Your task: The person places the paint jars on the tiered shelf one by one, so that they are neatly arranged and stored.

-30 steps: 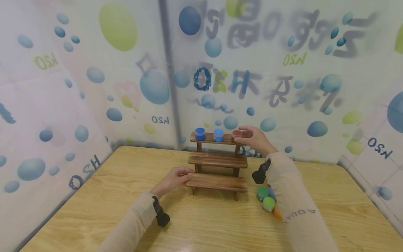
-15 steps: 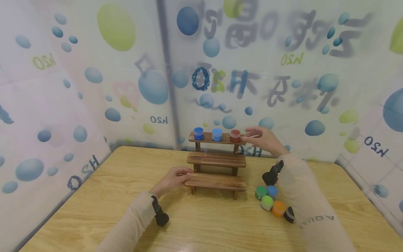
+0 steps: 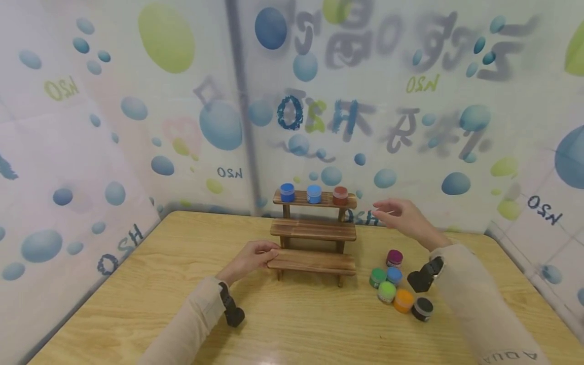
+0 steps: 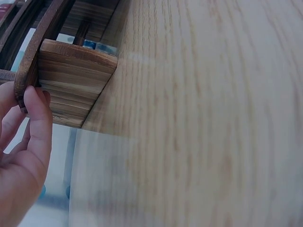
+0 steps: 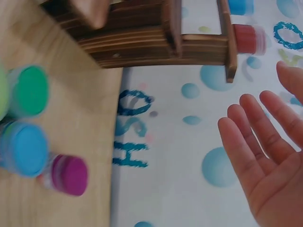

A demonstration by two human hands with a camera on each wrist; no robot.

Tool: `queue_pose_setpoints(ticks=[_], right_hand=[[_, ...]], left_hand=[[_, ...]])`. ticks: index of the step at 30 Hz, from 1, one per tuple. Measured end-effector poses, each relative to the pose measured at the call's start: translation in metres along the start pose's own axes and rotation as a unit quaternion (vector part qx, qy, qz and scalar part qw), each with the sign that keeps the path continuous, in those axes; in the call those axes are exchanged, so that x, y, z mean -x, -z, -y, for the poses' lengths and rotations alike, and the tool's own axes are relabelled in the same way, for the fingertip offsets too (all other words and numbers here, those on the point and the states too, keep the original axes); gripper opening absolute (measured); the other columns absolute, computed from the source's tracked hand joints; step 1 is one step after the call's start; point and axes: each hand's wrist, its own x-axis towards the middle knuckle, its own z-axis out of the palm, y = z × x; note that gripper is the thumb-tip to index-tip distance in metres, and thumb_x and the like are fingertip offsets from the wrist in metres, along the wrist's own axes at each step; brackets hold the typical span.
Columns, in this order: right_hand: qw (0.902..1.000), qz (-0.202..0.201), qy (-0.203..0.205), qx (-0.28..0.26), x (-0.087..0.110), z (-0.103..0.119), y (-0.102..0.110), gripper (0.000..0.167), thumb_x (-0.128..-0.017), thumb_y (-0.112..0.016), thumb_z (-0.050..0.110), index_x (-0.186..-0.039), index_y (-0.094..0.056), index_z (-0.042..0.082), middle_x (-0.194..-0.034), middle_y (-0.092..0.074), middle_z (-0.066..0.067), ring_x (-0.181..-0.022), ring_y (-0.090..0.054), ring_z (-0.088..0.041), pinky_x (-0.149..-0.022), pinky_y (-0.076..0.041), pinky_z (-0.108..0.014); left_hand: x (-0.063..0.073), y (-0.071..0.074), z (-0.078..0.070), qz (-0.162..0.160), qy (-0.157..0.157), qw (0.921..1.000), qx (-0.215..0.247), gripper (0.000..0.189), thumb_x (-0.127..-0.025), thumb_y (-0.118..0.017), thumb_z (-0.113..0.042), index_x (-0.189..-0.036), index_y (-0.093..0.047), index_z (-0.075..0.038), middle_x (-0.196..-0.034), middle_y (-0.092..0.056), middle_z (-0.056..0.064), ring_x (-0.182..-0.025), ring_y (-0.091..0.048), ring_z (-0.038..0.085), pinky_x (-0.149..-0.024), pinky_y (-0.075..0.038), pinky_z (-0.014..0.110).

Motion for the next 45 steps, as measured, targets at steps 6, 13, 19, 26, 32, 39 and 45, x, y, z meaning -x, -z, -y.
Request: queue_pose_setpoints(ticks=[6, 13, 19, 26, 32, 39, 45], right_hand=[[0.9999, -0.006, -0.012, 0.006, 0.02, -0.017, -0.004, 0.046, -0.092, -0.048, 0.031, -0.124, -0.046, -0.003, -0.116, -0.05, -0.025, -0.097, -0.053, -0.033, -0.072, -0.05, -0.034], [0.9995, -0.001, -0.033, 0.004, 0.046, -0.038, -0.013, 0.048, -0.092, -0.049, 0.03, -0.124, -0.045, -0.004, -0.117, -0.05, -0.025, -0.093, -0.057, -0.027, -0.071, -0.051, -0.033], [0.9987, 0.001, -0.051, -0.006, 0.063, -0.059, -0.023, 0.047, -0.091, -0.051, 0.027, -0.123, -0.045, -0.006, -0.115, -0.051, -0.026, -0.09, -0.057, -0.028, -0.069, -0.051, -0.034], [0.9981, 0.013, -0.054, -0.026, 0.07, -0.079, -0.033, 0.042, -0.09, -0.053, 0.021, -0.12, -0.046, -0.008, -0.112, -0.052, -0.026, -0.091, -0.056, -0.031, -0.068, -0.051, -0.031], [0.9978, 0.004, -0.065, -0.011, 0.077, -0.083, -0.039, 0.041, -0.089, -0.054, 0.021, -0.117, -0.049, -0.008, -0.112, -0.052, -0.025, -0.092, -0.054, -0.029, -0.069, -0.05, -0.028], [0.9978, 0.015, -0.064, -0.008, 0.091, -0.09, -0.038, 0.043, -0.089, -0.055, 0.019, -0.119, -0.047, -0.011, -0.109, -0.054, -0.025, -0.086, -0.055, -0.012, -0.068, -0.048, -0.022], [0.9969, 0.039, -0.066, -0.016, 0.105, -0.1, -0.037, 0.043, -0.089, -0.054, 0.017, -0.118, -0.045, -0.014, -0.105, -0.057, -0.024, -0.082, -0.052, 0.006, -0.069, -0.047, -0.02]], left_hand=[[0.0, 0.001, 0.0, 0.0, -0.003, 1.0, 0.0, 0.024, -0.089, -0.053, -0.006, -0.108, -0.058, 0.007, -0.088, -0.058, 0.012, -0.071, -0.05, 0.012, -0.067, -0.048, 0.044], [0.0, 0.0, 0.0, 0.002, 0.001, 1.0, 0.005, 0.024, -0.089, -0.053, -0.006, -0.108, -0.058, 0.008, -0.089, -0.058, 0.012, -0.072, -0.05, 0.012, -0.07, -0.046, 0.05], [-0.001, 0.0, 0.001, -0.001, -0.003, 1.0, 0.002, 0.024, -0.088, -0.053, -0.006, -0.107, -0.058, 0.008, -0.088, -0.058, 0.012, -0.071, -0.05, 0.012, -0.069, -0.046, 0.05], [-0.001, 0.0, 0.002, 0.005, -0.002, 1.0, 0.005, 0.025, -0.089, -0.053, -0.006, -0.109, -0.057, 0.008, -0.089, -0.058, 0.013, -0.07, -0.049, 0.013, -0.068, -0.047, 0.048], [0.0, 0.0, 0.002, 0.01, -0.001, 0.9999, 0.01, 0.025, -0.089, -0.052, -0.006, -0.109, -0.057, 0.009, -0.087, -0.057, 0.012, -0.069, -0.049, 0.013, -0.068, -0.047, 0.047], [-0.001, 0.0, 0.001, 0.009, 0.0, 0.9999, 0.005, 0.025, -0.089, -0.052, -0.006, -0.109, -0.057, 0.008, -0.088, -0.058, 0.012, -0.07, -0.049, 0.012, -0.068, -0.047, 0.047], [-0.007, 0.001, 0.013, 0.006, -0.005, 0.9999, 0.009, 0.024, -0.088, -0.054, -0.006, -0.107, -0.059, 0.007, -0.089, -0.058, 0.011, -0.069, -0.05, 0.012, -0.064, -0.048, 0.045]])
